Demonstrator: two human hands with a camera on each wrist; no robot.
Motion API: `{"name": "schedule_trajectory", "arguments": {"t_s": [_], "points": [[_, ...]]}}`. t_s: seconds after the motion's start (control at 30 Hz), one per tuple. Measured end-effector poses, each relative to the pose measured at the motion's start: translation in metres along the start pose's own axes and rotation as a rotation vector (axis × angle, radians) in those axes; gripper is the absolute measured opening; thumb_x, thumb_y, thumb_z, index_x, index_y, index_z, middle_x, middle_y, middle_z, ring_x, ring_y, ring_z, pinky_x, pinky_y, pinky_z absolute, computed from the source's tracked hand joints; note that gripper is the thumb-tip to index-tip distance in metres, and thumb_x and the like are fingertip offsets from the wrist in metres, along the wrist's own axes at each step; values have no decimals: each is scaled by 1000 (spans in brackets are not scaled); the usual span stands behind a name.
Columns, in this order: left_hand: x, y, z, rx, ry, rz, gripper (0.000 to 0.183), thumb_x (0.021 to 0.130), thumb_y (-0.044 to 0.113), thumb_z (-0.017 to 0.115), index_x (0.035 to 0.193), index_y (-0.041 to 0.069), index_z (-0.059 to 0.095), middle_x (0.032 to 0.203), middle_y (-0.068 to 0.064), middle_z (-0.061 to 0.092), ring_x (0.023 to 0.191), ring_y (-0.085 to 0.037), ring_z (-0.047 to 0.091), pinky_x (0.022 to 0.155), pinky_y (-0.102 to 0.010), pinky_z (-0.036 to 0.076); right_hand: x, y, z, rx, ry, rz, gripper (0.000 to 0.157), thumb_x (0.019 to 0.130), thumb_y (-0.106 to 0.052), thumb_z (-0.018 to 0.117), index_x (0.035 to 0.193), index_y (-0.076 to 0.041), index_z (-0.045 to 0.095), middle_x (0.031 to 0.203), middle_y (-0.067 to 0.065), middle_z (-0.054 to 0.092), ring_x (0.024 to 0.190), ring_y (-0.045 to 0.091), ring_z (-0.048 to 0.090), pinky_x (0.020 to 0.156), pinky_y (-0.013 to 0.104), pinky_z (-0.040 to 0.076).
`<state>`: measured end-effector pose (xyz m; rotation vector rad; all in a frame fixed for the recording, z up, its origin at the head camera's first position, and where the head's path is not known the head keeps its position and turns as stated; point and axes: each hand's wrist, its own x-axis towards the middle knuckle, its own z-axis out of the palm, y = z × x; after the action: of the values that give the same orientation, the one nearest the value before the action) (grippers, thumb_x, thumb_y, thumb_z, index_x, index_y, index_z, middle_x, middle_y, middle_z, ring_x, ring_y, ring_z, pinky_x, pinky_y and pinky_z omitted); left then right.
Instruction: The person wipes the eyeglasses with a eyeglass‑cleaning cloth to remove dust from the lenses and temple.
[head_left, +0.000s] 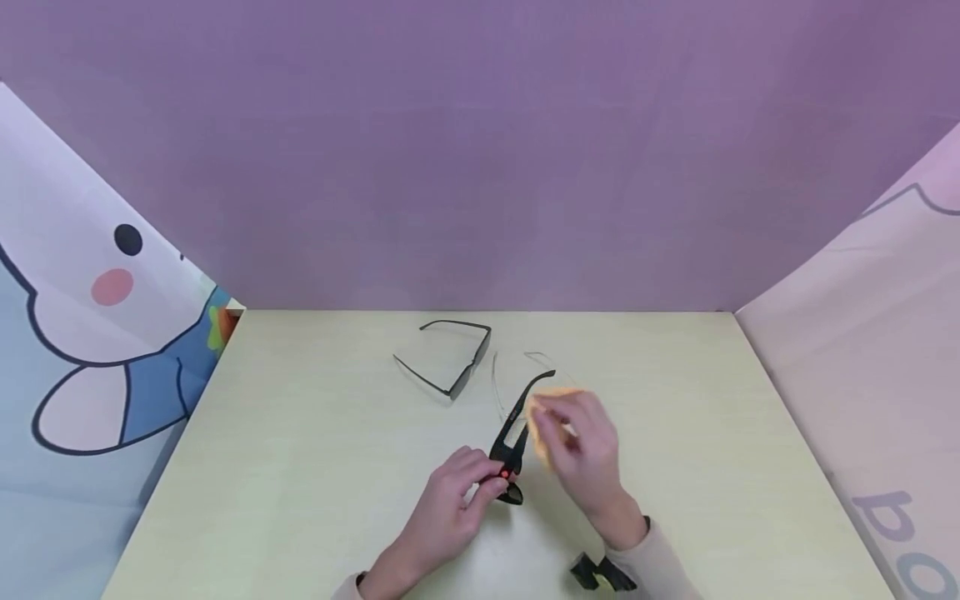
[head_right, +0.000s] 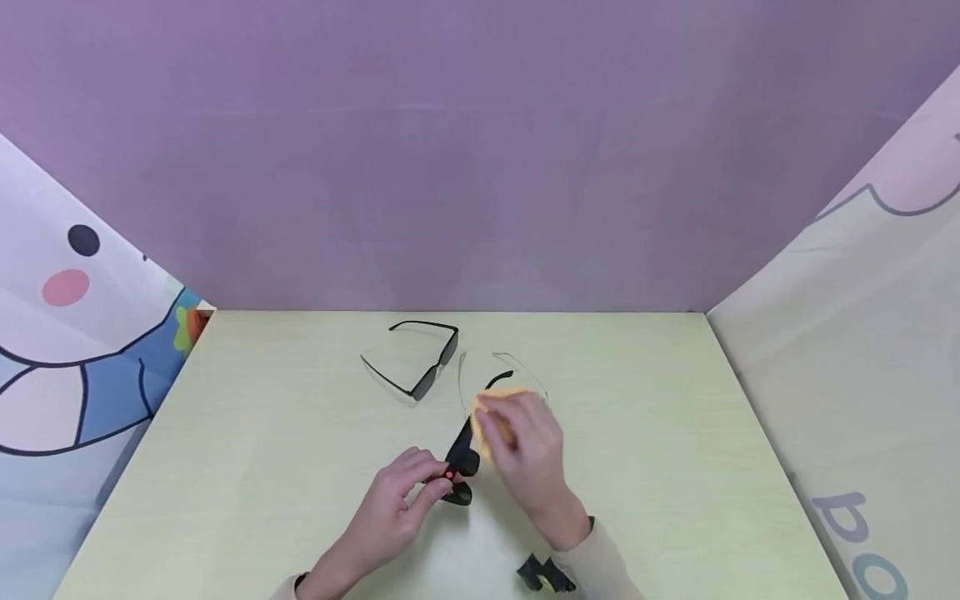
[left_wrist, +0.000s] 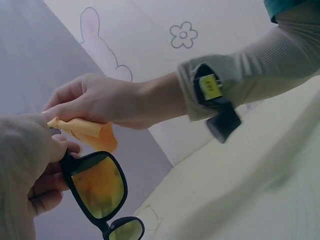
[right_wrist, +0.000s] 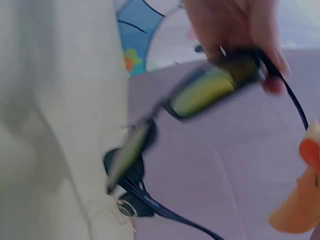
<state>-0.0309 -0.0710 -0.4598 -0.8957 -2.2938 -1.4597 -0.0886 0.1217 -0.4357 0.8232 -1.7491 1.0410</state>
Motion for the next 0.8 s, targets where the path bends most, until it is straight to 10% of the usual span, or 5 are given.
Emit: {"name": "schedule_trajectory", "arguments": {"t_s": [0.13,0.37,0.63,0.8], "points": [[0,1,-2,-2,-14,-8,11,99,8,67,104,11,77,90,7,69,85,-8,58,75,-19,51,-2,1,-1,67,13,71,30,104,-16,62,97,13,68,84,16,63,69,17,59,57,11,53],[0,0,-6,11,6,-7,9,97,4,68,100,11,73,86,7,64,83,-8,55,69,-23,50,-11,-15,9,122,-129,-140,26,103,-16,63,92,7,70,86,12,68,73,17,60,65,20,53],[1,1,-5,-38,-24,-37,11,97,6,68,104,9,77,91,5,71,85,-9,58,74,-23,53,-6,6,-3,136,32,119,32,102,-18,66,97,13,68,85,18,66,70,14,57,65,14,52],[3,1,-5,-99,-26,-56,11,99,6,67,102,11,76,90,3,71,86,-10,60,74,-23,53,-16,-2,3,246,-24,72,28,102,-13,65,98,14,65,85,17,64,68,15,58,63,16,53]]}}
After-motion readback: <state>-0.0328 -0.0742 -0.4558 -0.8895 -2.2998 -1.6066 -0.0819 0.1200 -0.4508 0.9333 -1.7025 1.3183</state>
